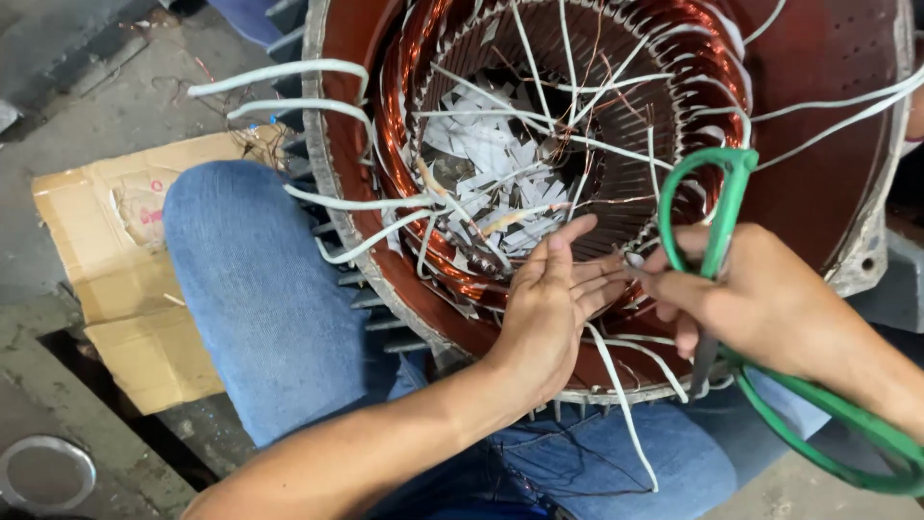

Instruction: Repairing an electric motor stator by cutting and organizing internal wiring and insulation.

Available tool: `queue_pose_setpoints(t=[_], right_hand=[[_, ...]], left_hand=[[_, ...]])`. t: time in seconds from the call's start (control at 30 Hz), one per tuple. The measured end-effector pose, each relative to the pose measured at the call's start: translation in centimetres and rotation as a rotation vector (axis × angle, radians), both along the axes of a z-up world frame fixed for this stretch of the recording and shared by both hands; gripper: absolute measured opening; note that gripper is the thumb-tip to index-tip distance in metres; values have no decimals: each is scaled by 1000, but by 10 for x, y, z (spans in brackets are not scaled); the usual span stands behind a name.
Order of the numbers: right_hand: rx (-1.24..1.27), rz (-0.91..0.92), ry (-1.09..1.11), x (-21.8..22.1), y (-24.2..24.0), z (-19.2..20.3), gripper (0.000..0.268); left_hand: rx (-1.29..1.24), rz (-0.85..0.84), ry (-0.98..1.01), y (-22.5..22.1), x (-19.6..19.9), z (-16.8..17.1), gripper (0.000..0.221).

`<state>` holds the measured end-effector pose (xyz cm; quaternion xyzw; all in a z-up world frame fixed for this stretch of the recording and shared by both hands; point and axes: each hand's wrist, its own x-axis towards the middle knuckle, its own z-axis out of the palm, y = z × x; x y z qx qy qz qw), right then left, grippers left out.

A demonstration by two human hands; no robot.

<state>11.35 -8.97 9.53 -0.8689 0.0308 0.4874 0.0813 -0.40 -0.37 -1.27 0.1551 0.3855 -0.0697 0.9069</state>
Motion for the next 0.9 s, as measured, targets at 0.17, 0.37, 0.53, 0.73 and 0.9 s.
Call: queue_pose_setpoints(t=[0.17, 0.37, 0.53, 0.73, 0.9], right_hand=[[42, 8, -17, 5, -3, -16, 16], [-68, 36, -26, -4, 10, -9, 18], [-161, -55, 36, -3, 27, 8, 22], [144, 76, -178, 11, -4, 20, 23], [724, 570, -625, 28, -51, 41, 29]], left_hand=[[37, -29, 1, 1, 5, 6, 50], [-48, 1, 39, 4, 8, 13, 53], [-78, 31, 83, 3, 10, 13, 55], [72, -148, -84, 12, 4, -7, 51], [289, -418, -80, 37, 27, -2, 37]])
